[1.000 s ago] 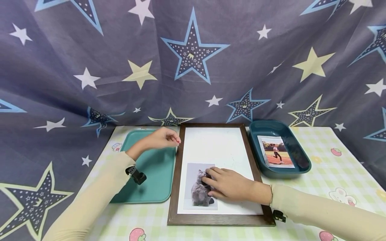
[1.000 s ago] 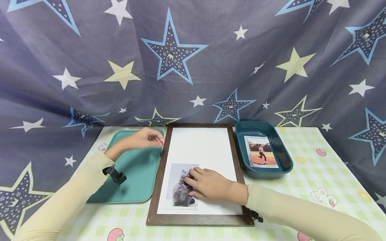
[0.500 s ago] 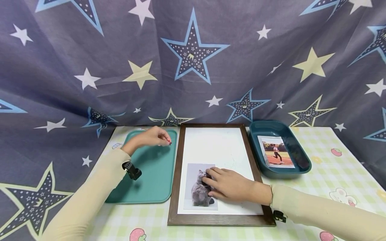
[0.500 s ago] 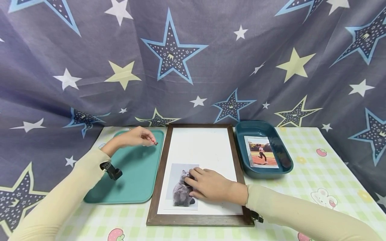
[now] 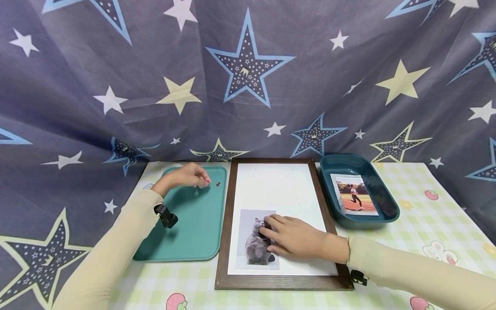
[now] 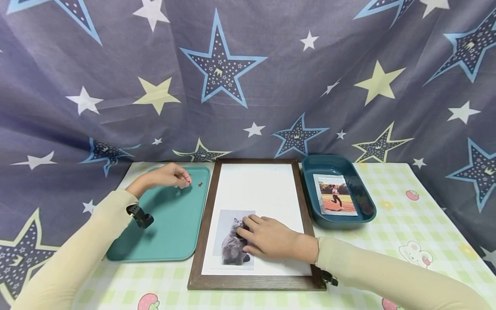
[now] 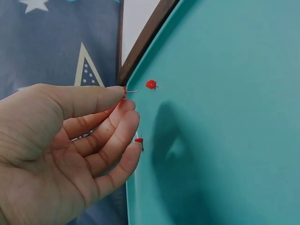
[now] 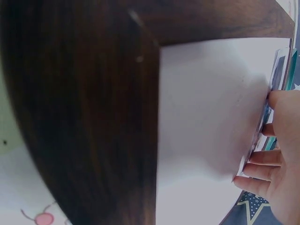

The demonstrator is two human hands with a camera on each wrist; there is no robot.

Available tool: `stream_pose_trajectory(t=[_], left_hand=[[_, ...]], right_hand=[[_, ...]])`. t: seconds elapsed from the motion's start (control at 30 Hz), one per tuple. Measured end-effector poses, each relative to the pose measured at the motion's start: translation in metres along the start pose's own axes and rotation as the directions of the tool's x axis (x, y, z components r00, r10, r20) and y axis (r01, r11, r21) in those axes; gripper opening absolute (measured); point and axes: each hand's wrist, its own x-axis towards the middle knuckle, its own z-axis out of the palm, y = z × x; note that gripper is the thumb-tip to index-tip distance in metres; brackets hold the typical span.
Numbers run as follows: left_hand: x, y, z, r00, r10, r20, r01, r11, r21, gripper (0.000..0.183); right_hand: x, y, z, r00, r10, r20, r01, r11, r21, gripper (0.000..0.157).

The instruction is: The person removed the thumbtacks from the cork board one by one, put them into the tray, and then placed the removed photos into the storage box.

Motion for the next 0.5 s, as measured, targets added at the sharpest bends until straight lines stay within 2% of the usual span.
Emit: stream_pose_trajectory(t=[0.5], left_hand=[[0.0015,-0.0076,-0.0061,0.995,-0.094,0.027,0.092,0.995,0.045,0.027]], right_hand=[[0.0,0.0003,0.001,1.0,-0.003,-0.005,0.003,1.0,-0.01,0.051]])
